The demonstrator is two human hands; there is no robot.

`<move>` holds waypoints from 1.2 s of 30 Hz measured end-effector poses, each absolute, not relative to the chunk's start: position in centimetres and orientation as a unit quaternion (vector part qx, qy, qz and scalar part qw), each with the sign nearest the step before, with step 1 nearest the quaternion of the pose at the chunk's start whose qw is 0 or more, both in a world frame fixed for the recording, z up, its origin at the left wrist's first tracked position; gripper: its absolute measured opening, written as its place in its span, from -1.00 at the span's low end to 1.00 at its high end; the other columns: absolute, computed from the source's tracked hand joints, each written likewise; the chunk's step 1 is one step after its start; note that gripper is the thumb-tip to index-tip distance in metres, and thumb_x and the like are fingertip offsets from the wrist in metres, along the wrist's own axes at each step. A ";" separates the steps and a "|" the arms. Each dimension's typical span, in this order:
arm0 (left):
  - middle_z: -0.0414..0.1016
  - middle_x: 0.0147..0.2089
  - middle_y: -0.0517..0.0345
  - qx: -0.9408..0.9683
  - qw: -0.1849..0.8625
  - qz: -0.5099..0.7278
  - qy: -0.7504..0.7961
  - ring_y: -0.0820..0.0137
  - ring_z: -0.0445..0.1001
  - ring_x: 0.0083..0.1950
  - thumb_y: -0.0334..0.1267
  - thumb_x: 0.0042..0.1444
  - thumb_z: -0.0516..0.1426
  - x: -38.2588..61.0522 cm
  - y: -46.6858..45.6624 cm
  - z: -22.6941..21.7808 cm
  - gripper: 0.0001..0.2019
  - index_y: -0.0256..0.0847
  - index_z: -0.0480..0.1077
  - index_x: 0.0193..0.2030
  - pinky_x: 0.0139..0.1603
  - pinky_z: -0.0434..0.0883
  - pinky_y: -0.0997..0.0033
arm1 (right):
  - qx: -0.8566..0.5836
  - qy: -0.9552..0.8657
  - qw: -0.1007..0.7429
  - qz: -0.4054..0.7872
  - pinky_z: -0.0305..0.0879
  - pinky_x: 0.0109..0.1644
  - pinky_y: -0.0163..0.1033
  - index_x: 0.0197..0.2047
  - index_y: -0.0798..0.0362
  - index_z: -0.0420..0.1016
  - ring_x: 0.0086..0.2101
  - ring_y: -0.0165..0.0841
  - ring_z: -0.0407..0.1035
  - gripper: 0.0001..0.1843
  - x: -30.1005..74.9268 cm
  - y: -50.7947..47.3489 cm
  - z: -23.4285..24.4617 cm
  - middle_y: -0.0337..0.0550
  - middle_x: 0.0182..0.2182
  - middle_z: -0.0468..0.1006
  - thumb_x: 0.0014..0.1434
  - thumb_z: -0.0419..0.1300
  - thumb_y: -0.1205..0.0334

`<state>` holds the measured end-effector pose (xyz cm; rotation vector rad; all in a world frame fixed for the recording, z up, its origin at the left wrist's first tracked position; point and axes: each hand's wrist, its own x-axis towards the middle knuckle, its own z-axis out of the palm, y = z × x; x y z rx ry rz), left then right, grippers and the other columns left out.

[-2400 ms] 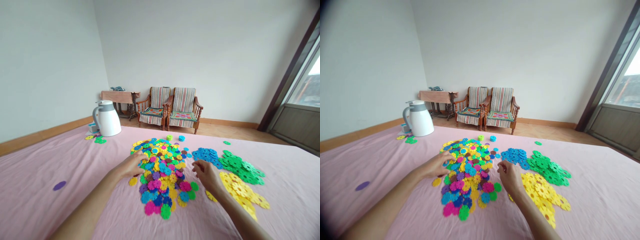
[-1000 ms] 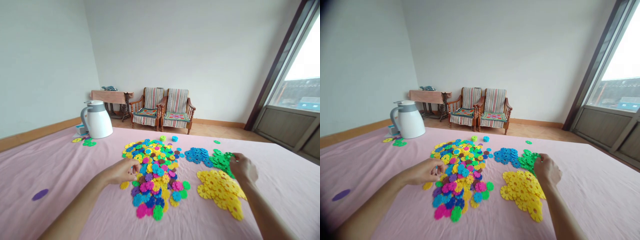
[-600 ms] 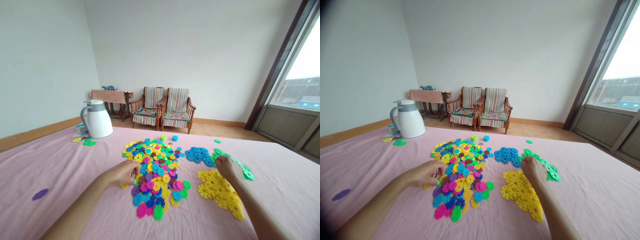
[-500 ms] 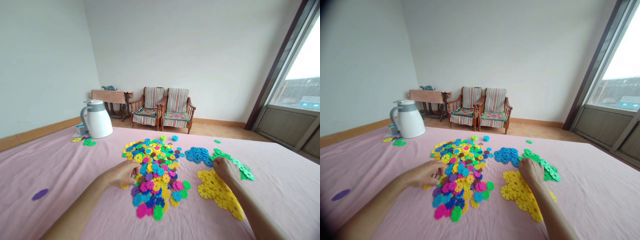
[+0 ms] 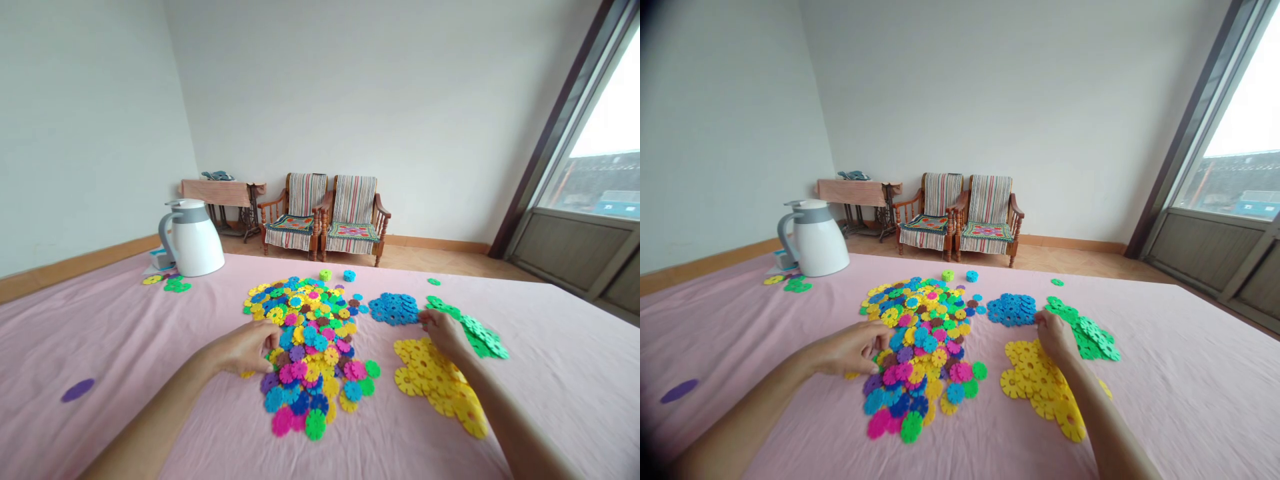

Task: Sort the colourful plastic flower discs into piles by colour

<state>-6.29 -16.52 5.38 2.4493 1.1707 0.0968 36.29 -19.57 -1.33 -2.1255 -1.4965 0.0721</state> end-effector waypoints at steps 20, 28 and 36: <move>0.21 -0.53 0.38 0.854 0.288 0.044 0.431 0.50 0.24 -0.51 -0.36 -0.27 0.15 -6.4 -16.3 5.0 -0.75 -0.19 0.19 -0.40 -0.57 0.11 0.58 | -0.819 -0.513 0.254 -0.031 0.28 -0.13 -0.24 -0.12 0.06 0.53 -0.15 -0.21 0.45 -0.60 37.2 -19.8 -1.3 -0.02 -0.19 0.59 0.03 -0.02 0.39; 0.23 -0.56 0.37 0.795 0.403 0.178 0.417 0.53 0.25 -0.58 -0.31 -0.10 0.13 -6.4 -16.4 5.8 -0.84 -0.21 0.26 -0.32 -0.57 0.22 0.57 | -0.694 -0.613 0.377 -0.022 0.33 -0.20 -0.22 -0.21 0.05 0.51 -0.31 -0.25 0.49 -0.68 29.9 -20.9 1.4 -0.08 -0.31 0.61 0.09 -0.04 0.28; 0.38 -0.46 0.25 0.741 0.473 0.341 0.333 0.49 0.43 -0.44 -0.20 0.02 0.18 -2.6 -17.8 4.1 -0.81 -0.26 0.28 -0.34 -0.37 0.40 0.49 | -0.533 -0.692 0.422 0.242 0.31 -0.36 -0.32 -0.24 -0.01 0.50 -0.45 -0.39 0.43 -0.78 18.9 -24.3 2.9 -0.21 -0.43 0.58 0.11 0.06 0.19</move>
